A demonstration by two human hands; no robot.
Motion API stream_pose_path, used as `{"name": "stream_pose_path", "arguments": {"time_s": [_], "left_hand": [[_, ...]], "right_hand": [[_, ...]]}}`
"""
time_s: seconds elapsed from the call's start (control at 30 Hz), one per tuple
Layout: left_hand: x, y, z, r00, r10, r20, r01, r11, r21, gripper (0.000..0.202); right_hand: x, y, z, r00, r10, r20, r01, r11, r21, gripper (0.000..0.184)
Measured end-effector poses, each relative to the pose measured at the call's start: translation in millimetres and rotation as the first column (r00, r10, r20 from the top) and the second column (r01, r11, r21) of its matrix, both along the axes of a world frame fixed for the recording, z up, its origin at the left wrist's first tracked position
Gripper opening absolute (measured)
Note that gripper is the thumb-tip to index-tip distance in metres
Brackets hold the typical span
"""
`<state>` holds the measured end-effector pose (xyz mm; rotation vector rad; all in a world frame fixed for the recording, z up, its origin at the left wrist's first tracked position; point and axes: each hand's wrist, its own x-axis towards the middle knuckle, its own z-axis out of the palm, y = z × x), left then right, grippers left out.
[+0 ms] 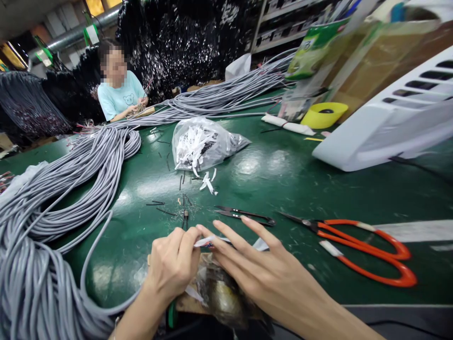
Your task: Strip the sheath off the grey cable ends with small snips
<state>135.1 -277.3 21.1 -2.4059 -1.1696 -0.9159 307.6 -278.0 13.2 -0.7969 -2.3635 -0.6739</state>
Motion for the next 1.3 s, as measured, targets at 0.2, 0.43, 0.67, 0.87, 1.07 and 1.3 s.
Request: {"name": "stream_pose_path", "arguments": {"time_s": [0.2, 0.43, 0.67, 0.87, 1.07, 1.3], "left_hand": [[-2, 1, -2.3, 0.996, 0.043, 0.076, -0.042, 0.999, -0.016, 0.011], [-2, 1, 4.0, 0.946, 0.066, 0.318, -0.024, 0.991, -0.134, 0.012], [0, -4, 7.6, 0.778, 0.205, 0.594, 0.117, 0.881, -0.458, 0.010], [-1, 2, 8.8, 0.609, 0.370, 0.702, 0.266, 0.739, -0.619, 0.023], [-6, 6, 4.4, 0.645, 0.331, 0.689, 0.322, 0.700, -0.637, 0.029], [-5, 9, 0.5, 0.555, 0.377, 0.741, 0.393, 0.666, -0.634, 0.030]], "right_hand": [[-1, 0, -1.2, 1.000, 0.004, -0.016, -0.005, 1.000, -0.008, 0.045], [2, 0, -1.5, 1.000, 0.001, -0.027, -0.001, 1.000, -0.023, 0.042], [2, 0, -4.3, 0.997, 0.019, -0.073, -0.025, 0.996, -0.087, 0.039], [25, 35, -17.6, 0.985, -0.169, -0.040, 0.158, 0.969, -0.188, 0.034], [36, 51, -29.3, 0.957, -0.278, 0.085, 0.291, 0.924, -0.250, 0.029], [33, 55, -25.5, 0.944, -0.331, 0.017, 0.325, 0.915, -0.240, 0.026]]}}
